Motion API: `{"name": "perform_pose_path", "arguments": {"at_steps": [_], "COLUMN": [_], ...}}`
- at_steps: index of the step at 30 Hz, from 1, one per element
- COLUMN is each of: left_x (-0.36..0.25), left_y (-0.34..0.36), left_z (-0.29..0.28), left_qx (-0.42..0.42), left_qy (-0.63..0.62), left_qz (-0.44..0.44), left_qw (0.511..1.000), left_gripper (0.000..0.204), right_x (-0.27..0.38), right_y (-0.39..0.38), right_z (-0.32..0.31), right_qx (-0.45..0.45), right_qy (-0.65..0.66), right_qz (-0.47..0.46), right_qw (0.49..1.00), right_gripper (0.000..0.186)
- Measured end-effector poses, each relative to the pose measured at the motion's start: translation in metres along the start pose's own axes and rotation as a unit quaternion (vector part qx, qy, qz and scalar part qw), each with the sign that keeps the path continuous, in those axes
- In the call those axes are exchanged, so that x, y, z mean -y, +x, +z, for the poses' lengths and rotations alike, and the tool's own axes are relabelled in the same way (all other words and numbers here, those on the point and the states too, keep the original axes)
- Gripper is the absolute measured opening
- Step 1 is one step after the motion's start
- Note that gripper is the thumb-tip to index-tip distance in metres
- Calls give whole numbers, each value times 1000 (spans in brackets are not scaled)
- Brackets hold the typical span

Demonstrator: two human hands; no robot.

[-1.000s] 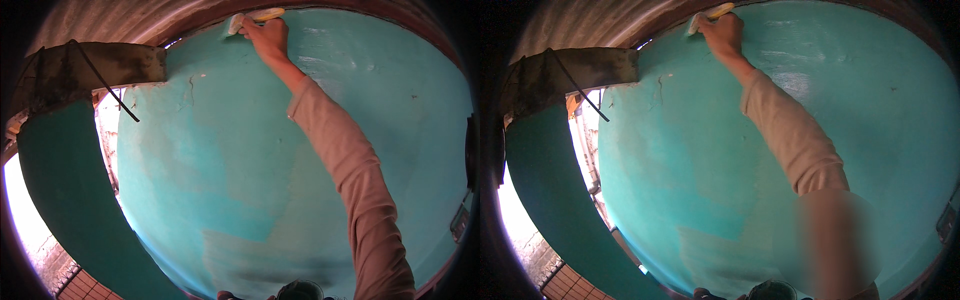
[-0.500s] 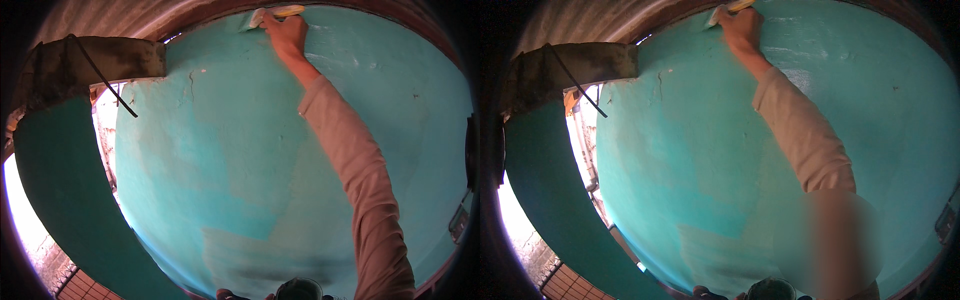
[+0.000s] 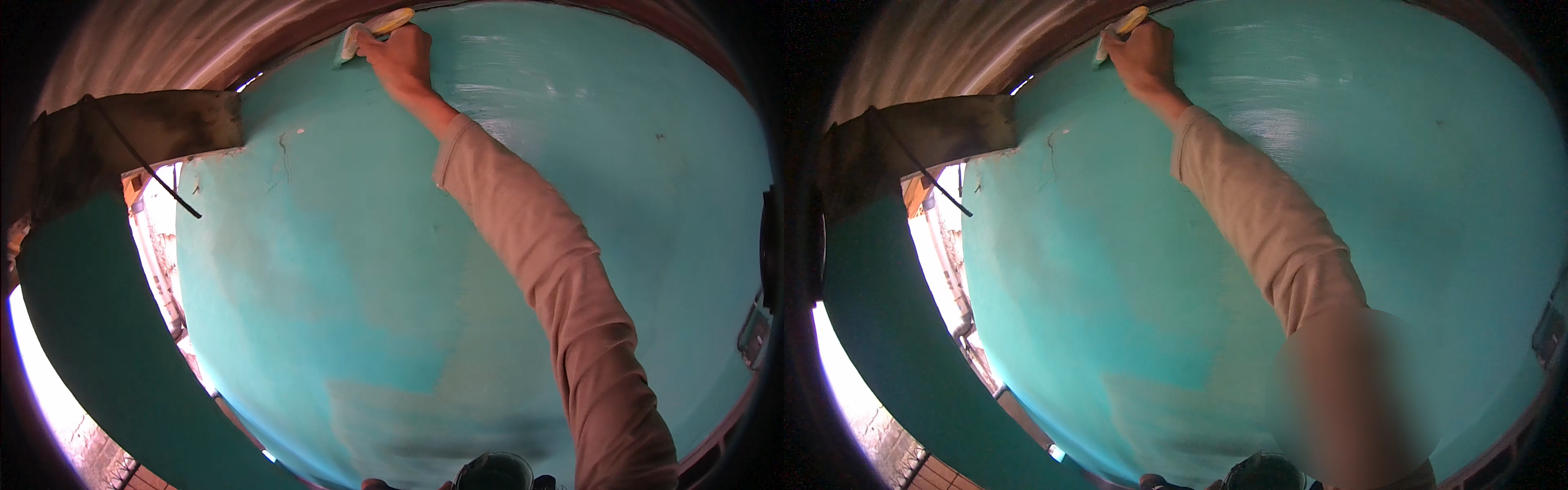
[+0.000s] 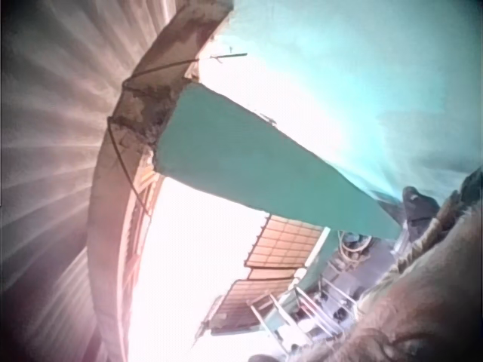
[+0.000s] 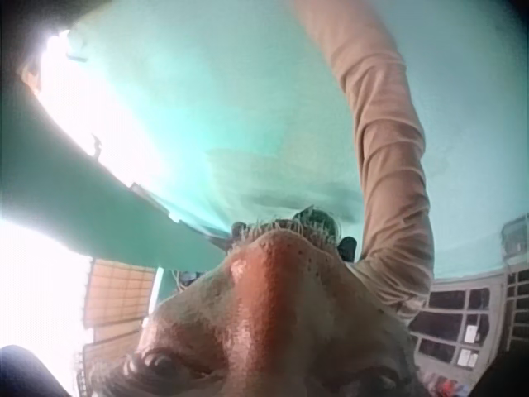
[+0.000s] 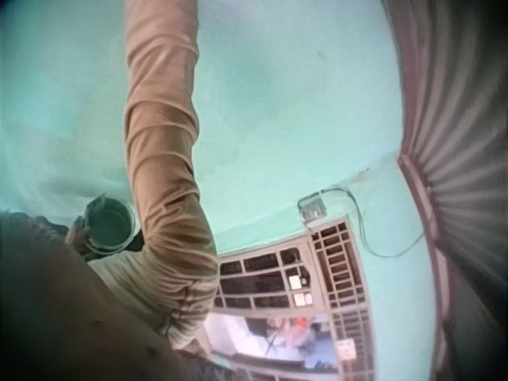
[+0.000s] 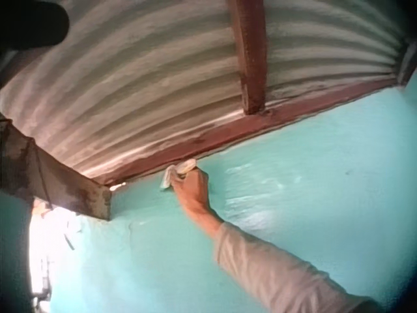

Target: The person paints a ceiling with green paint using a brush and a paint can. They repeatedly dip the brush into the can and apply paint to the ceiling surface in broad strokes.

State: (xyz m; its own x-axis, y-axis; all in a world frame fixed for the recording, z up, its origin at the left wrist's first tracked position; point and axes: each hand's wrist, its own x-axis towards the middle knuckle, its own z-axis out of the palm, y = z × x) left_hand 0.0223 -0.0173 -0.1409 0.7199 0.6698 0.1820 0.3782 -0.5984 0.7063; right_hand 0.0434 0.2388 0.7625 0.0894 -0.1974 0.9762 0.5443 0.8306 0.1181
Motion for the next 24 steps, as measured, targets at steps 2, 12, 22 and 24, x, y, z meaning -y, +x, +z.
{"name": "perform_pose_path", "arguments": {"at_steps": [2, 12, 22, 24], "left_x": [-18, 41, -64, -24], "left_y": [-4, -2, 14, 4], "left_z": [-21, 38, -54, -24], "left_qx": [29, 32, -33, -120], "left_qy": [29, 235, -298, -130], "left_qz": [1, 26, -148, -65], "left_qw": [999, 971, 942, 982], "left_gripper": [56, 55, 51, 53], "right_x": [-3, 13, 23, 27], "right_y": [4, 12, 29, 29], "right_z": [-7, -76, -148, -144], "right_qx": [-27, -66, -97, -113], "right_qy": [-17, -52, -100, -112], "right_qz": [-7, 63, 79, 51], "right_qw": [999, 994, 987, 986], "right_gripper": [32, 31, 27, 28]}}
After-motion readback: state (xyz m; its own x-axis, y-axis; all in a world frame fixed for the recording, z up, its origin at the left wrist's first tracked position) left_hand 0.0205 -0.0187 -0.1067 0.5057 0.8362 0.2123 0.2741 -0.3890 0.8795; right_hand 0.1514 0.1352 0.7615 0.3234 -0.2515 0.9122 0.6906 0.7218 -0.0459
